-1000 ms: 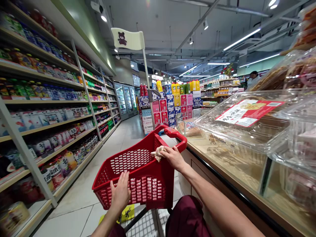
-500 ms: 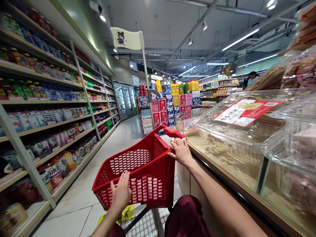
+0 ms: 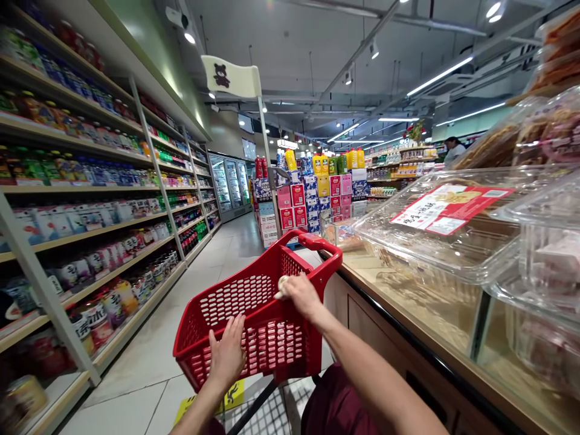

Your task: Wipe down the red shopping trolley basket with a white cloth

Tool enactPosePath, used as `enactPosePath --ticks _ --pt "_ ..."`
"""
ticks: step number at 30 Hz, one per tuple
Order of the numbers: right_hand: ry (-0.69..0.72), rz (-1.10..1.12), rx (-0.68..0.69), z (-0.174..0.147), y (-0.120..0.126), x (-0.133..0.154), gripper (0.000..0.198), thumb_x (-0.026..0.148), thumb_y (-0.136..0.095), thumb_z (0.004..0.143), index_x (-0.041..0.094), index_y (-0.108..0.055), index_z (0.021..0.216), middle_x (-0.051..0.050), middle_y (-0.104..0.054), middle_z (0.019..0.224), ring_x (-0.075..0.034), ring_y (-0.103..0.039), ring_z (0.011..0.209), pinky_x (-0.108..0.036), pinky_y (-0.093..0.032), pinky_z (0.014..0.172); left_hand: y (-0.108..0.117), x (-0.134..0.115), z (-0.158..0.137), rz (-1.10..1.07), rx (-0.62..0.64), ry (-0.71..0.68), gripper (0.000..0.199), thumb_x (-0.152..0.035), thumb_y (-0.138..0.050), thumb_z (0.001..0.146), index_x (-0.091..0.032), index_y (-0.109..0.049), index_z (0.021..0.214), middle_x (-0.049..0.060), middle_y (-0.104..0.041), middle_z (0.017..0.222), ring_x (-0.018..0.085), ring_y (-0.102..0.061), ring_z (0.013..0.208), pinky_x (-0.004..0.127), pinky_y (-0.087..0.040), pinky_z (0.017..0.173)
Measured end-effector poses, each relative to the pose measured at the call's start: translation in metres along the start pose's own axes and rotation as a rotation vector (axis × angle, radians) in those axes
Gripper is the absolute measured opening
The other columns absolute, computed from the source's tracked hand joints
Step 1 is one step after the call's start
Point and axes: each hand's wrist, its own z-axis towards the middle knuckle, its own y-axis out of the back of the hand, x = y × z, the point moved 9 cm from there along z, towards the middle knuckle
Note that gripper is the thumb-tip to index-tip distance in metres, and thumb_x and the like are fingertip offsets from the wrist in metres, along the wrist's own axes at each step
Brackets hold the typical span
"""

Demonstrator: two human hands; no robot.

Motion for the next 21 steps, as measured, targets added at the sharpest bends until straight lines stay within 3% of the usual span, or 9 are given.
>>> enactPosePath --ticks 3,5,8,11,13,15,17,21 --pt "-0.187 -0.082 -0.113 -0.002 0.030 -0.059 0.025 0.019 -0.042 0.086 0.019 -0.066 0.094 -0.010 -0.061 0.102 -0.021 -0.052 0.093 -0.040 -0.035 0.089 -0.001 0.003 0.000 -0.001 0.004 0.028 0.072 -0.001 -0.029 0.065 -0.020 -0.026 0.135 0.005 -0.029 0.143 0.022 -0.020 0.133 0.060 -0.011 0.104" --pt "-0.197 -0.097 -0.126 -0.005 0.038 -0.073 0.029 0.014 -0.038 0.086 0.017 -0.065 0.096 -0.011 -0.060 0.106 -0.023 -0.050 0.098 -0.042 -0.032 0.091 0.000 0.005 0.000 -0.010 0.007 0.060 0.070 -0.003 -0.031 0.066 -0.018 -0.027 0.135 0.006 -0.028 0.143 0.022 -0.018 0.133 0.059 -0.012 0.104" --pt "-0.060 -0.045 -0.050 -0.007 0.023 -0.029 0.028 0.013 -0.042 0.083 0.021 -0.064 0.098 -0.007 -0.059 0.107 -0.020 -0.049 0.101 -0.039 -0.028 0.096 -0.001 0.008 0.001 -0.017 0.028 0.088 0.071 -0.006 -0.035 0.065 -0.016 -0.027 0.134 0.007 -0.027 0.143 0.023 -0.017 0.134 0.059 -0.011 0.105" --pt "0.031 -0.009 0.052 -0.005 0.003 0.029 0.026 0.027 -0.053 0.080 0.021 -0.060 0.105 -0.009 -0.057 0.111 -0.022 -0.048 0.103 -0.043 -0.023 0.098 -0.001 0.011 0.002 -0.014 0.034 0.079 0.072 -0.005 -0.036 0.063 -0.015 -0.028 0.134 0.008 -0.026 0.144 0.022 -0.017 0.134 0.058 -0.010 0.105" --pt "0.029 -0.019 0.103 -0.001 -0.001 0.041 0.030 0.037 -0.056 0.078 0.020 -0.059 0.102 -0.009 -0.058 0.105 -0.023 -0.050 0.098 -0.044 -0.024 0.096 -0.003 0.015 0.002 -0.010 0.027 0.077 0.073 -0.004 -0.035 0.062 -0.015 -0.028 0.134 0.007 -0.026 0.144 0.021 -0.017 0.134 0.058 -0.008 0.106" --pt "0.038 -0.025 0.143 0.005 0.003 0.029 0.024 0.038 -0.053 0.080 0.020 -0.060 0.094 -0.007 -0.061 0.093 -0.020 -0.053 0.089 -0.039 -0.029 0.091 -0.005 0.017 0.002 -0.008 0.022 0.078 0.074 -0.004 -0.035 0.061 -0.015 -0.027 0.135 0.006 -0.025 0.144 0.021 -0.016 0.134 0.057 -0.008 0.106" --pt "0.033 -0.033 0.142 0.009 0.015 -0.001 0.019 0.034 -0.050 0.083 0.020 -0.061 0.090 -0.006 -0.062 0.086 -0.018 -0.054 0.083 -0.033 -0.033 0.084 -0.007 0.019 0.001 -0.013 0.021 0.081 0.075 -0.005 -0.035 0.061 -0.015 -0.026 0.135 0.006 -0.024 0.144 0.021 -0.016 0.134 0.057 -0.008 0.106" --pt "-0.129 -0.087 -0.022 0.009 0.041 -0.058 0.022 0.026 -0.047 0.084 0.015 -0.060 0.099 -0.011 -0.063 0.094 -0.021 -0.055 0.087 -0.037 -0.032 0.083 -0.007 0.021 0.000 -0.040 0.033 0.102 0.074 -0.009 -0.037 0.062 -0.014 -0.026 0.135 0.007 -0.025 0.144 0.022 -0.016 0.134 0.058 -0.009 0.106"
